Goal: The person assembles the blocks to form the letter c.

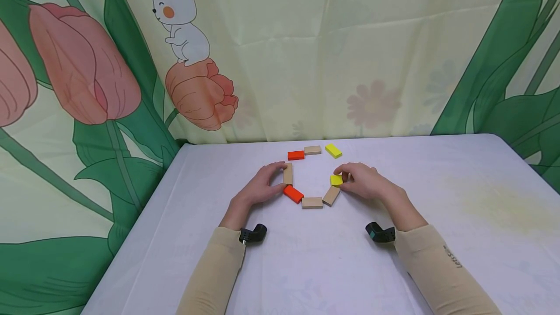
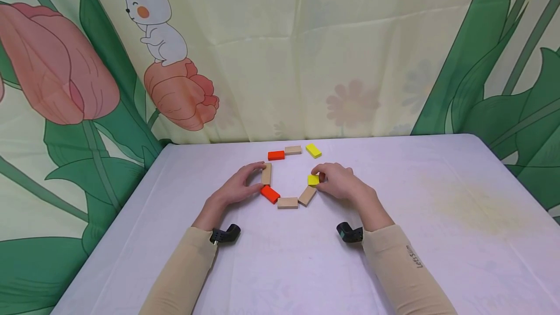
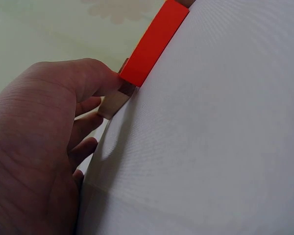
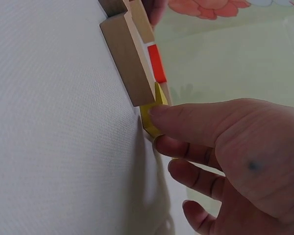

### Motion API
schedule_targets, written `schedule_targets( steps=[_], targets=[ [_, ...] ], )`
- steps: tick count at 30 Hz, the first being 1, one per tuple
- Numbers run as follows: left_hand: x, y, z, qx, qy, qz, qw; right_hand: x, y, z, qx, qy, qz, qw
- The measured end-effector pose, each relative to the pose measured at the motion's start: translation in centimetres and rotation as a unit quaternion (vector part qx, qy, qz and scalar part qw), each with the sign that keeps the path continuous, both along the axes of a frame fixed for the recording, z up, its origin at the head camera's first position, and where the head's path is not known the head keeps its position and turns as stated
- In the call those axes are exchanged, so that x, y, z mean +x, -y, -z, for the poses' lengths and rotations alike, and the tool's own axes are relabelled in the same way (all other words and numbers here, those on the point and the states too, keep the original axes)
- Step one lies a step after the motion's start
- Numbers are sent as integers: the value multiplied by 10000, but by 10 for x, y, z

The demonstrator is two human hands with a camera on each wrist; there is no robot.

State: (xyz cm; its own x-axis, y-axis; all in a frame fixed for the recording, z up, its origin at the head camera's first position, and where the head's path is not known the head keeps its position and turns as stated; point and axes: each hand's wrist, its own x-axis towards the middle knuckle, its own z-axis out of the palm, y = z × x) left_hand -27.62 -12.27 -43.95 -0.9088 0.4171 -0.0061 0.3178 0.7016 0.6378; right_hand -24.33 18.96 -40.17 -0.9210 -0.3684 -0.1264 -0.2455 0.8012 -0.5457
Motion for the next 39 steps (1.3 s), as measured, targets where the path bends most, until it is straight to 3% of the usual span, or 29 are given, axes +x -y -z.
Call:
schedule_targets(
  steps=[26,39],
  targets=[
    [-1,-3,1,12,-8,49,10000,3,-9,-7,-145,-109,88,9998],
    [0,1,2,93,-72,71,9999,-3,-1,-10,-150,-295,32,9994]
  ],
)
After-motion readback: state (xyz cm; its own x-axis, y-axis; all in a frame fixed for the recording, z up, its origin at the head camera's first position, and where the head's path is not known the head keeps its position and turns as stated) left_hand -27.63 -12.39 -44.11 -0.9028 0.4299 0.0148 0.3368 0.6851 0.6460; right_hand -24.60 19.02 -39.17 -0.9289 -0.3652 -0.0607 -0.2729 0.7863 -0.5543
